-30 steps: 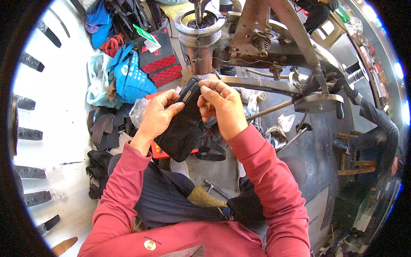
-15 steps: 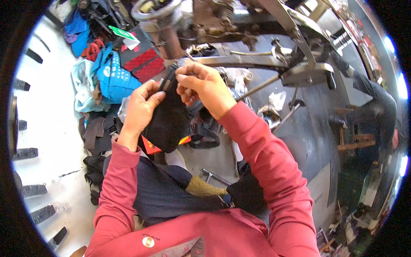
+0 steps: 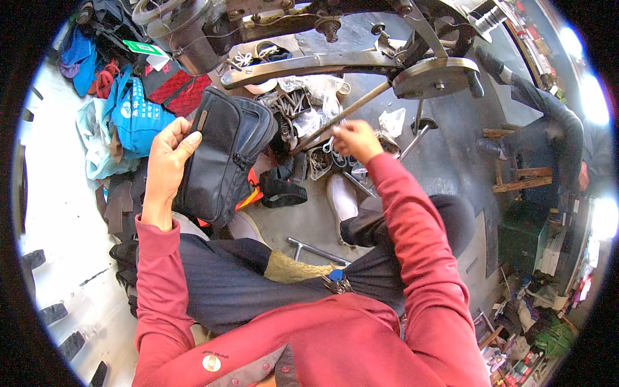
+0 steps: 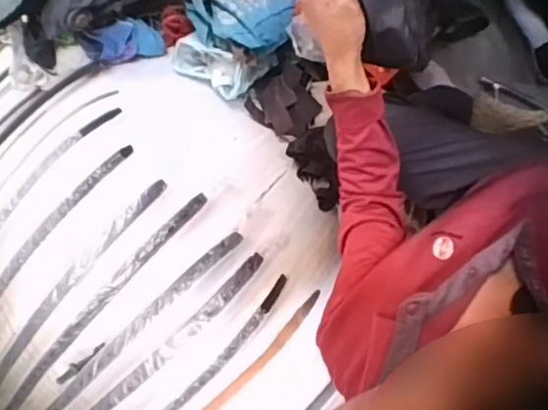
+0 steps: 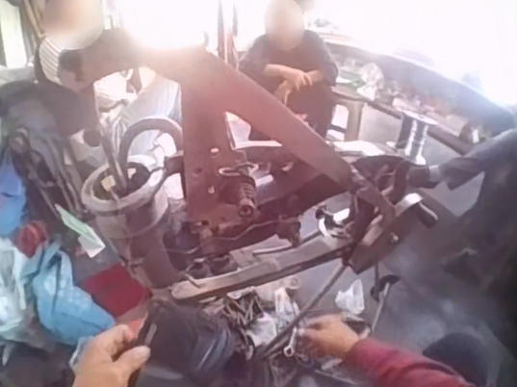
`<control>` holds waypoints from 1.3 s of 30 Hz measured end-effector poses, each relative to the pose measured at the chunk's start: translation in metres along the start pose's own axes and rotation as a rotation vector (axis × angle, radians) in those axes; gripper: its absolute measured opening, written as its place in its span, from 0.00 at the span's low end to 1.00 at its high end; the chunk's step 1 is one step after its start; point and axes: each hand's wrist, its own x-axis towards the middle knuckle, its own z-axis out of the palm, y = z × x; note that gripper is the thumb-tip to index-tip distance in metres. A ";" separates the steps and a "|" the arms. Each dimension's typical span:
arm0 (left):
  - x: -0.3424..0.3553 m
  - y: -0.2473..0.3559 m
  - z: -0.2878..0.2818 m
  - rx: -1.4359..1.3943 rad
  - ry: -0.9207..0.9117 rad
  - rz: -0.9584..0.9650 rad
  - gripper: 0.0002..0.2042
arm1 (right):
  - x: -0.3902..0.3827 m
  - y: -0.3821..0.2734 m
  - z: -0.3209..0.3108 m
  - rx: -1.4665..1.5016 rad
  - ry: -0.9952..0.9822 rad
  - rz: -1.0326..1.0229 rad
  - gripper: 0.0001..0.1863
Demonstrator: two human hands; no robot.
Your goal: The person uses a sewing machine to stitch a black pouch, guiding the material under the needle and rotating it to sew along the edges. The person occasionally pauses to adjust the pouch and continues stitching until the end of the clip.
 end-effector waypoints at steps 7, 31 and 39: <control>-0.001 0.002 0.005 0.011 0.010 -0.086 0.03 | 0.028 0.164 0.007 -0.953 0.479 -0.042 0.29; -0.008 0.005 -0.001 0.078 -0.001 -0.091 0.06 | 0.018 0.141 0.020 -0.963 0.581 0.023 0.27; -0.009 0.007 -0.005 0.028 -0.012 -0.082 0.05 | -0.023 -0.002 0.067 0.159 0.281 -0.407 0.12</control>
